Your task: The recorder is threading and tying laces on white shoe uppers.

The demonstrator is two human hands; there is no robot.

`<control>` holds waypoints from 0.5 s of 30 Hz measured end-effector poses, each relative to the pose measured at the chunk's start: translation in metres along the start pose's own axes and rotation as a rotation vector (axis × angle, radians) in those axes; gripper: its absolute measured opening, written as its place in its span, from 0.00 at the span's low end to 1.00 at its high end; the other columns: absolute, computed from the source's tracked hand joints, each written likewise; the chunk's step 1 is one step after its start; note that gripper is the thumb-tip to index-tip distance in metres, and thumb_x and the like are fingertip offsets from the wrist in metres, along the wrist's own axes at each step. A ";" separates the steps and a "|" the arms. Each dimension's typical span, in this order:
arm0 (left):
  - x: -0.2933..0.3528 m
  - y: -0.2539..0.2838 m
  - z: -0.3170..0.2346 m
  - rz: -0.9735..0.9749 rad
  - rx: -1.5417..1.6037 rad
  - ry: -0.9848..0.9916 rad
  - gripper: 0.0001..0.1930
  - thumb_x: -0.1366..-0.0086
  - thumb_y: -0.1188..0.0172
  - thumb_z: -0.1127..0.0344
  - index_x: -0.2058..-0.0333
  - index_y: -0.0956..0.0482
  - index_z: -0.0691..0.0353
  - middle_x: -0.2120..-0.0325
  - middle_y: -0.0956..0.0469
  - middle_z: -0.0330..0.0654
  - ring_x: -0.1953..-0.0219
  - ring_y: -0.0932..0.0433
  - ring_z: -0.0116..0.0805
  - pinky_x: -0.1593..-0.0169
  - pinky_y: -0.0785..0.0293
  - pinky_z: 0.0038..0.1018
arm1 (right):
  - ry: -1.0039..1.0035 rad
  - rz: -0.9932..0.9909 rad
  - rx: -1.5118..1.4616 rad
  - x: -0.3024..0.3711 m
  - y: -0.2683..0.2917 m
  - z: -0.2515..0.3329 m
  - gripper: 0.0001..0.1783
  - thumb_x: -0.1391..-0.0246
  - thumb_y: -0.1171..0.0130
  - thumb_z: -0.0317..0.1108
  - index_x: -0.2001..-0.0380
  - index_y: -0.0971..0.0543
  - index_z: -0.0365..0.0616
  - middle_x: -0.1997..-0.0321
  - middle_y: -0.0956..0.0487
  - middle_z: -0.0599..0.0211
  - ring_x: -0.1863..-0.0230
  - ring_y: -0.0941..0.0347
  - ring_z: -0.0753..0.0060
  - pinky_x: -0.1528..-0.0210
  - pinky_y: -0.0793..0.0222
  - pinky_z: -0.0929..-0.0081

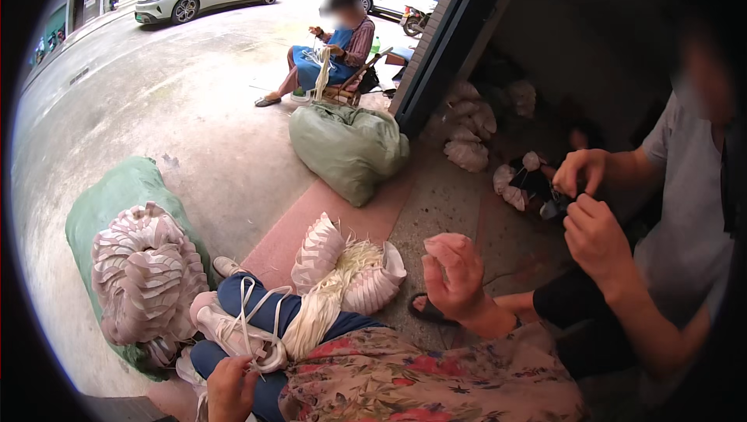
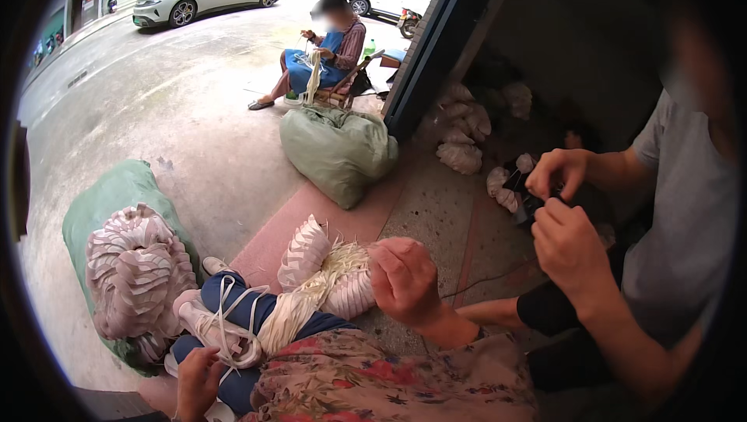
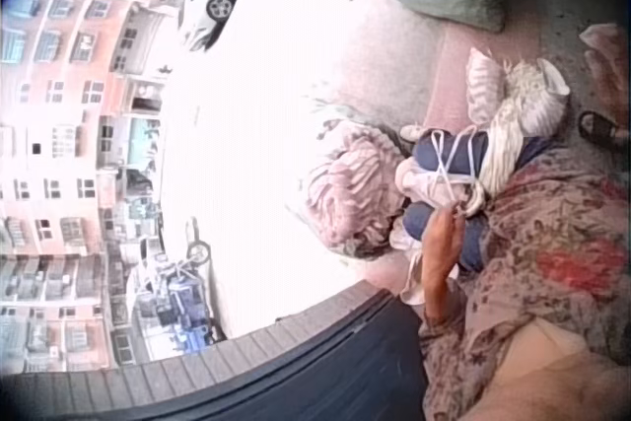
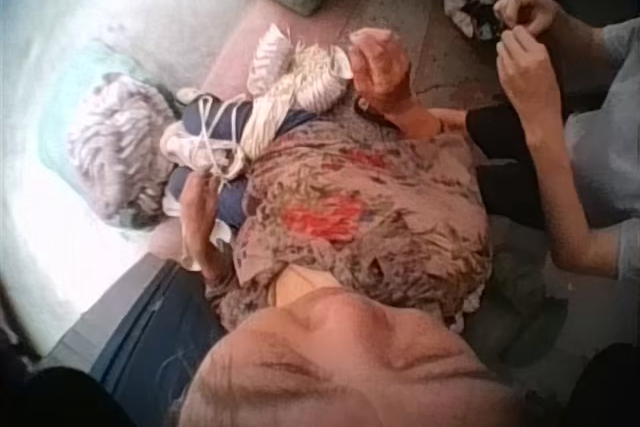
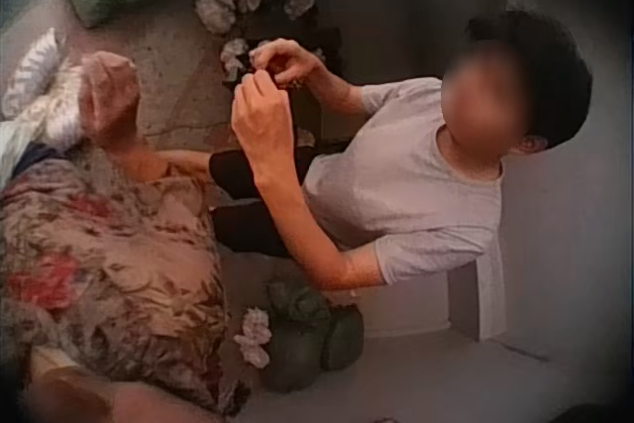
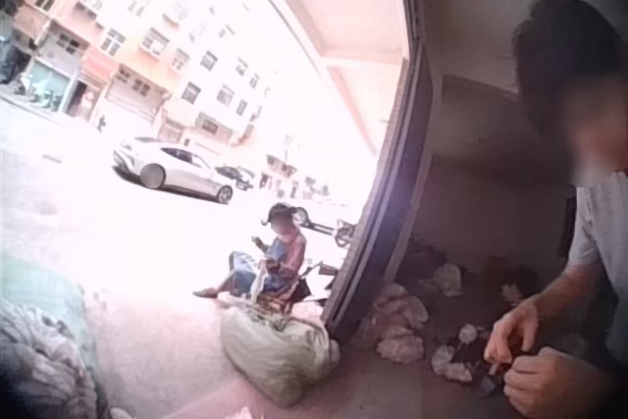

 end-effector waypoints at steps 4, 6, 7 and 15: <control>0.006 -0.007 -0.033 -0.051 -0.061 -0.103 0.13 0.53 0.42 0.77 0.65 0.28 0.66 0.76 0.27 0.46 0.74 0.26 0.40 0.70 0.31 0.30 | -0.079 0.056 -0.054 0.022 0.002 -0.003 0.10 0.58 0.45 0.21 0.69 0.29 0.41 0.72 0.27 0.66 0.73 0.32 0.63 0.67 0.38 0.71; 0.010 -0.007 -0.042 -0.065 -0.072 -0.130 0.13 0.53 0.43 0.77 0.65 0.28 0.66 0.76 0.27 0.46 0.74 0.26 0.40 0.70 0.31 0.30 | -0.175 0.042 -0.140 0.041 0.005 -0.014 0.08 0.58 0.45 0.21 0.71 0.30 0.42 0.73 0.28 0.67 0.74 0.33 0.67 0.69 0.39 0.75; 0.010 -0.008 -0.040 -0.061 -0.081 -0.123 0.13 0.53 0.42 0.77 0.65 0.27 0.65 0.76 0.27 0.47 0.74 0.26 0.41 0.70 0.31 0.30 | -0.398 -0.010 -0.316 0.061 0.003 -0.037 0.08 0.55 0.47 0.21 0.70 0.31 0.41 0.71 0.30 0.68 0.74 0.35 0.73 0.69 0.39 0.79; 0.012 -0.013 -0.038 -0.054 -0.186 -0.120 0.13 0.51 0.41 0.70 0.65 0.28 0.62 0.72 0.26 0.47 0.68 0.27 0.47 0.65 0.31 0.36 | -0.429 -0.207 -0.075 0.072 0.046 -0.064 0.03 0.47 0.52 0.25 0.70 0.34 0.39 0.66 0.34 0.72 0.70 0.40 0.83 0.66 0.40 0.84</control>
Point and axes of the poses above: each hand's wrist, its own x-axis away from the middle knuckle, its own y-axis out of the back of the hand, z = x × y, the point moved 10 cm from there along -x, towards the middle knuckle
